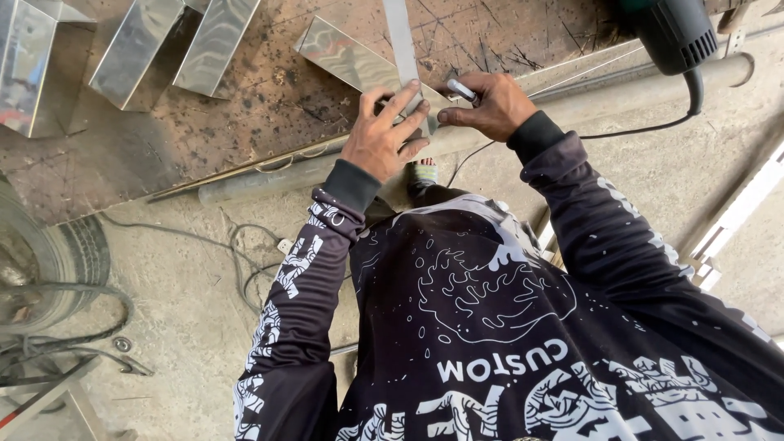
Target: The person uses a ruler and a marker to draw lines on rectangular metal pieces. They repeatedly position the ruler on different pieces and draw straight lines along its edge.
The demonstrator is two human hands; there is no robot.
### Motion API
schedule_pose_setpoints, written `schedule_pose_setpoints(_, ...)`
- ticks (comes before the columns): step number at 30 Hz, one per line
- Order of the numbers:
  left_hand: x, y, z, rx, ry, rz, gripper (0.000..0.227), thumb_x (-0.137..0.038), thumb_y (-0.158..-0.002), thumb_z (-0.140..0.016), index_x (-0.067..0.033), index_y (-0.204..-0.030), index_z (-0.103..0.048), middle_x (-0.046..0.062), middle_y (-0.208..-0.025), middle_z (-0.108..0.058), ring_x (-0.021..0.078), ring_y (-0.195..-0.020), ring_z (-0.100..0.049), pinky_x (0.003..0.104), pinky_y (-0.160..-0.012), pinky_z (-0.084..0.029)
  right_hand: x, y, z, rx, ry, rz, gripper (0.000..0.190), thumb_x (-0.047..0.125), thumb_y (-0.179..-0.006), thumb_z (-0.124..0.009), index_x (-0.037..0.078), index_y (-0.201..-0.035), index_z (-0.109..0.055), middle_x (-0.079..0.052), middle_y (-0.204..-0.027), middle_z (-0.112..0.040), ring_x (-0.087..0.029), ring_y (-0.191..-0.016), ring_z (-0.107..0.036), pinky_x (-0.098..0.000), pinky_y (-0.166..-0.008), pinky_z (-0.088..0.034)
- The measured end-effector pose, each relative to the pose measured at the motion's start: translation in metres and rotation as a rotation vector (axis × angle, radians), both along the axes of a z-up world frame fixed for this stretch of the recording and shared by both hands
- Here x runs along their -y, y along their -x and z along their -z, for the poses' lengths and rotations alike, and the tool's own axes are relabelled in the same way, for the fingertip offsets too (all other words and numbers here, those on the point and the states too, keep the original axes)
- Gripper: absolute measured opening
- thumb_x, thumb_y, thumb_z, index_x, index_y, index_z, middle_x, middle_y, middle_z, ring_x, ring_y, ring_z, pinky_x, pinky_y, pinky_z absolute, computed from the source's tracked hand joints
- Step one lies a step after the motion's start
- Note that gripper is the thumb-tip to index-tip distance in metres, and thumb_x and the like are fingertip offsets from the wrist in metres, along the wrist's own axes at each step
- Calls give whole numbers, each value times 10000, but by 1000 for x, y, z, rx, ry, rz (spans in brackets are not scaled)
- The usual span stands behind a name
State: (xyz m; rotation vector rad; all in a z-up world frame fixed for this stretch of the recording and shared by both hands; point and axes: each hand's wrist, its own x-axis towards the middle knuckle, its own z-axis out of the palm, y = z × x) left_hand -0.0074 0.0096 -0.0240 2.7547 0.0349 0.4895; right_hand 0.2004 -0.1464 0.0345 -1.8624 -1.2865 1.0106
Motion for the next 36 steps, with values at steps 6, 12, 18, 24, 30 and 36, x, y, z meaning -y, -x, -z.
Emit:
schedule_pose_setpoints(6, 1, -2, 0, 14, 3, 26, 524, -430, -930, -861, -113, -1329, -740, 99, -1577, -418, 369, -1245, -395, 541, -937, -611, 0, -2, 3, 10, -36, -15, 491, 331, -945, -754, 9, -1306, -666, -199, -1197, -721, -330, -1017, -708, -443, -892, -588)
schedule_pose_setpoints(12, 8, -3, 4, 18, -36, -23, 492, -503, -959, -792, -147, -1296, -756, 102, -1550, -448, 366, -1206, -424, 517, -930, -582, 1, -3, 2, -7, -9, -6, 486, 308, -954, -744, 74, -1369, -651, -176, -1191, -714, -297, -999, -695, -416, -865, -588)
schedule_pose_setpoints(18, 13, -2, -7, 15, -89, -100, 509, -543, -953, -784, -185, -1312, -744, 59, -1540, -480, 330, -1150, -469, 457, -892, -576, 1, -5, 4, 8, -16, -18, 495, 330, -935, -764, 84, -1355, -672, -120, -1113, -713, -261, -910, -668, -400, -794, -582)
schedule_pose_setpoints(24, 10, -3, -14, 13, -72, -96, 435, -514, -937, -798, -189, -1227, -793, 57, -1489, -529, 378, -1221, -445, 525, -894, -613, 1, -5, 6, 39, -36, -26, 495, 351, -943, -763, 104, -1364, -680, -105, -1053, -707, -245, -868, -658, -389, -757, -571)
schedule_pose_setpoints(30, 6, -7, 5, 3, 76, 7, 526, -460, -928, -832, -103, -1304, -741, 126, -1551, -441, 414, -1284, -408, 626, -1032, -517, 2, -5, 5, 48, 22, -21, 524, 377, -953, -726, 84, -1382, -657, -99, -1031, -675, -245, -836, -641, -401, -727, -582)
schedule_pose_setpoints(36, 8, -6, 0, -23, 113, 21, 541, -432, -934, -831, -90, -1337, -720, 115, -1548, -434, 384, -1226, -409, 598, -1006, -540, 1, -4, 1, 3, -12, -30, 525, 349, -953, -725, 91, -1401, -634, -130, -1173, -697, -278, -986, -682, -407, -857, -586)
